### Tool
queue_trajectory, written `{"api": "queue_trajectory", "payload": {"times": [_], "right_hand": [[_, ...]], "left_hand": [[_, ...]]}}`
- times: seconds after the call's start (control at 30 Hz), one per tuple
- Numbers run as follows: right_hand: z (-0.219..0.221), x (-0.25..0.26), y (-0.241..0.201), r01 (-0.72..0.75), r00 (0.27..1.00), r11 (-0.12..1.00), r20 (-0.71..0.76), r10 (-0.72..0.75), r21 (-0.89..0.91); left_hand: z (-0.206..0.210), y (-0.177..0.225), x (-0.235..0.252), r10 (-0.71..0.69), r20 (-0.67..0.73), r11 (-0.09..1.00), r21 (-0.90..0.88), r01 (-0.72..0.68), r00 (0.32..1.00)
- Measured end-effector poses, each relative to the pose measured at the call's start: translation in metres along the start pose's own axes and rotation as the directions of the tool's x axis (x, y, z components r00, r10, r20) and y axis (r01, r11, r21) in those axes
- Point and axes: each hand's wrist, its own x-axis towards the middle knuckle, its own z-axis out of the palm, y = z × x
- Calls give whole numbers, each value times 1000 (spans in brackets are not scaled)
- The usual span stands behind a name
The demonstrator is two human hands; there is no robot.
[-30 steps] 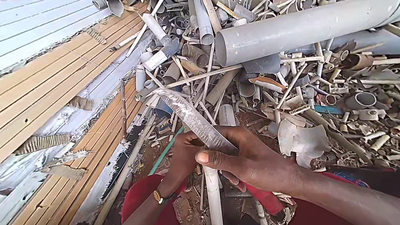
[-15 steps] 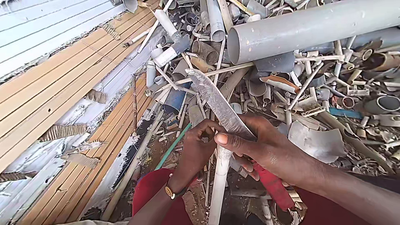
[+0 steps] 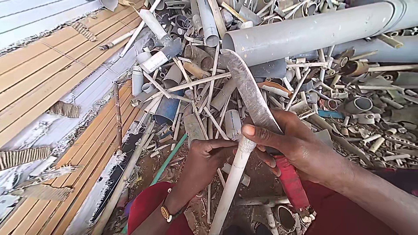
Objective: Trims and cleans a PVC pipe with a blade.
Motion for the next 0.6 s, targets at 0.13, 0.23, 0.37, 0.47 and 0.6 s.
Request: {"api": "queue_trajectory", "payload": {"times": [0.13,0.23,0.37,0.47,0.6], "right_hand": [[-9,-6,2,21,999,999,-43,-22,-31],[-15,-9,3,49,996,990,-65,-58,-133],[-19,-7,7,57,987,941,-122,-103,-333],[-19,-3,12,34,974,881,-184,-135,-472],[-21,0,14,31,977,895,-177,-122,-445]], "left_hand": [[9,2,5,68,51,976,204,-77,996],[19,-1,8,145,57,963,221,-154,988],[28,7,12,-82,75,973,-208,96,994],[29,4,11,-116,224,828,-516,218,968],[36,4,8,-37,130,929,-361,82,991]]}}
